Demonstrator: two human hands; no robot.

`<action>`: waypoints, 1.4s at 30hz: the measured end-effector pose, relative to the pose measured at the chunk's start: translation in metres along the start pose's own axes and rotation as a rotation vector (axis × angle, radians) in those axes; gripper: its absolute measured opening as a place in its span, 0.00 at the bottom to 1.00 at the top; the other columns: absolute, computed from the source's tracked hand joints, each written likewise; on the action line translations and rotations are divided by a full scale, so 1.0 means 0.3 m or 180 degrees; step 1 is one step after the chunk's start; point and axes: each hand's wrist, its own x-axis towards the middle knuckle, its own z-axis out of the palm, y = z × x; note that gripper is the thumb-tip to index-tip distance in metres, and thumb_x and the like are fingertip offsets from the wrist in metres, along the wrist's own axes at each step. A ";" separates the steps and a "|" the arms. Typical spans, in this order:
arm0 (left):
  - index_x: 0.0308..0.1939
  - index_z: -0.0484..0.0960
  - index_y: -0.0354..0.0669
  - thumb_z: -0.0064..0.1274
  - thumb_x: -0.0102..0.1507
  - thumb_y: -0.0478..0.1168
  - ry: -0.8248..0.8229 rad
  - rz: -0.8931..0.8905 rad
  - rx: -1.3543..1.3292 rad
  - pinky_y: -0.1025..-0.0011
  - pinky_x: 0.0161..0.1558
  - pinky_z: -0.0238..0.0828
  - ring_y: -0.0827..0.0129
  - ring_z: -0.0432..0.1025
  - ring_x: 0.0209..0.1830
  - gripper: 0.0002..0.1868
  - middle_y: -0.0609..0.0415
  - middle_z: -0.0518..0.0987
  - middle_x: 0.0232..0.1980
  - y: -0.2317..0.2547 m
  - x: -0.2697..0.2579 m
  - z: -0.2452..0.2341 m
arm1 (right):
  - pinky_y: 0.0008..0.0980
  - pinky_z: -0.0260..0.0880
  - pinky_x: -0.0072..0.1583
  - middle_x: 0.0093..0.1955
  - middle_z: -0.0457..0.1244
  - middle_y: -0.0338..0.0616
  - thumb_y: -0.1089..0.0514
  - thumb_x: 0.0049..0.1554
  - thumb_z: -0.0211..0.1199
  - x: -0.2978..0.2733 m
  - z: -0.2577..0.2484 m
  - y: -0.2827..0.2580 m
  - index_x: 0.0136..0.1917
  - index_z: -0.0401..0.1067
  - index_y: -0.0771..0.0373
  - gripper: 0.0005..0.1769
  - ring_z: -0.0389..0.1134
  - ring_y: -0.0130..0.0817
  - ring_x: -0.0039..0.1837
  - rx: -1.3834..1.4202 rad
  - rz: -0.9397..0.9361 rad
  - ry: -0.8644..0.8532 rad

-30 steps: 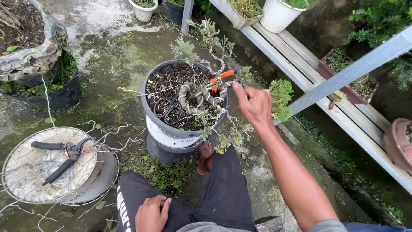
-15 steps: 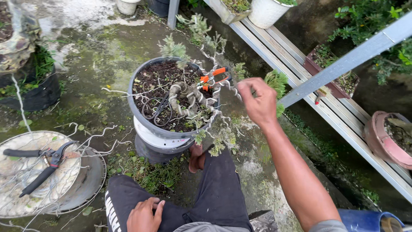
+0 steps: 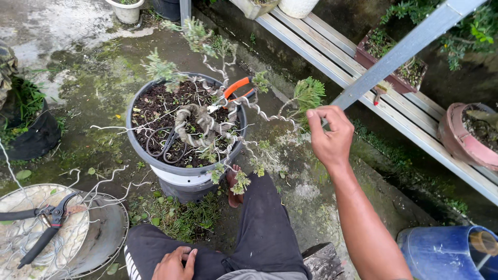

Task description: The person wraps a thin wire around the branches of a small potted bonsai tree to shape them. They use their hands to bend the branches and secure the wire, occasionally using pliers to cut the wire.

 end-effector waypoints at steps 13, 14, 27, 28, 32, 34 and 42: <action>0.47 0.86 0.80 0.51 0.64 0.69 0.0259 -0.0357 -0.0349 0.72 0.56 0.74 0.76 0.78 0.56 0.15 0.82 0.88 0.36 0.045 -0.051 -0.035 | 0.42 0.65 0.57 0.47 0.70 0.47 0.59 0.65 0.70 -0.107 -0.025 -0.002 0.48 0.80 0.65 0.06 0.68 0.42 0.50 -0.0044 -0.0117 0.0030; 0.45 0.91 0.74 0.56 0.63 0.63 0.0633 -0.0365 -0.1180 0.74 0.46 0.70 0.76 0.71 0.38 0.13 0.74 0.88 0.33 0.057 -0.078 -0.068 | 0.43 0.65 0.56 0.47 0.70 0.47 0.58 0.64 0.71 -0.104 -0.027 -0.011 0.49 0.80 0.65 0.06 0.69 0.43 0.50 -0.0090 -0.0244 0.0002; 0.59 0.80 0.37 0.59 0.73 0.41 0.3567 0.3162 -0.1326 0.69 0.45 0.70 0.64 0.74 0.49 0.14 0.46 0.84 0.54 0.625 -0.355 -1.038 | 0.44 0.62 0.53 0.45 0.71 0.49 0.50 0.67 0.66 -0.040 0.020 -0.111 0.48 0.81 0.65 0.15 0.67 0.38 0.47 -0.0149 -0.0274 -0.0092; 0.59 0.80 0.37 0.59 0.73 0.41 0.3558 0.3173 -0.1309 0.69 0.45 0.70 0.64 0.74 0.49 0.14 0.46 0.84 0.54 0.661 -0.342 -1.062 | 0.44 0.62 0.53 0.45 0.71 0.49 0.50 0.67 0.66 -0.034 0.025 -0.115 0.48 0.81 0.65 0.15 0.67 0.38 0.47 -0.0146 -0.0257 -0.0081; 0.56 0.82 0.38 0.59 0.73 0.48 0.3530 0.3450 -0.0375 0.53 0.52 0.72 0.52 0.76 0.55 0.17 0.42 0.82 0.55 0.783 -0.307 -1.123 | 0.42 0.68 0.52 0.46 0.72 0.50 0.56 0.66 0.68 -0.019 0.039 -0.143 0.49 0.81 0.67 0.11 0.70 0.40 0.48 0.0030 -0.0312 -0.0111; 0.55 0.83 0.38 0.59 0.73 0.46 0.3502 0.3451 -0.0104 0.55 0.47 0.75 0.51 0.76 0.54 0.15 0.43 0.81 0.55 0.838 -0.296 -1.141 | 0.43 0.71 0.51 0.48 0.72 0.51 0.55 0.66 0.67 -0.020 0.049 -0.156 0.52 0.80 0.69 0.13 0.72 0.42 0.49 0.0064 -0.0199 -0.0240; 0.59 0.82 0.32 0.52 0.72 0.38 0.2388 0.3002 0.0193 0.42 0.42 0.80 0.42 0.80 0.45 0.15 0.32 0.82 0.54 0.966 -0.210 -1.215 | 0.36 0.73 0.43 0.53 0.71 0.52 0.49 0.66 0.67 -0.041 0.112 -0.171 0.59 0.80 0.71 0.20 0.67 0.29 0.33 0.0038 0.0233 -0.0458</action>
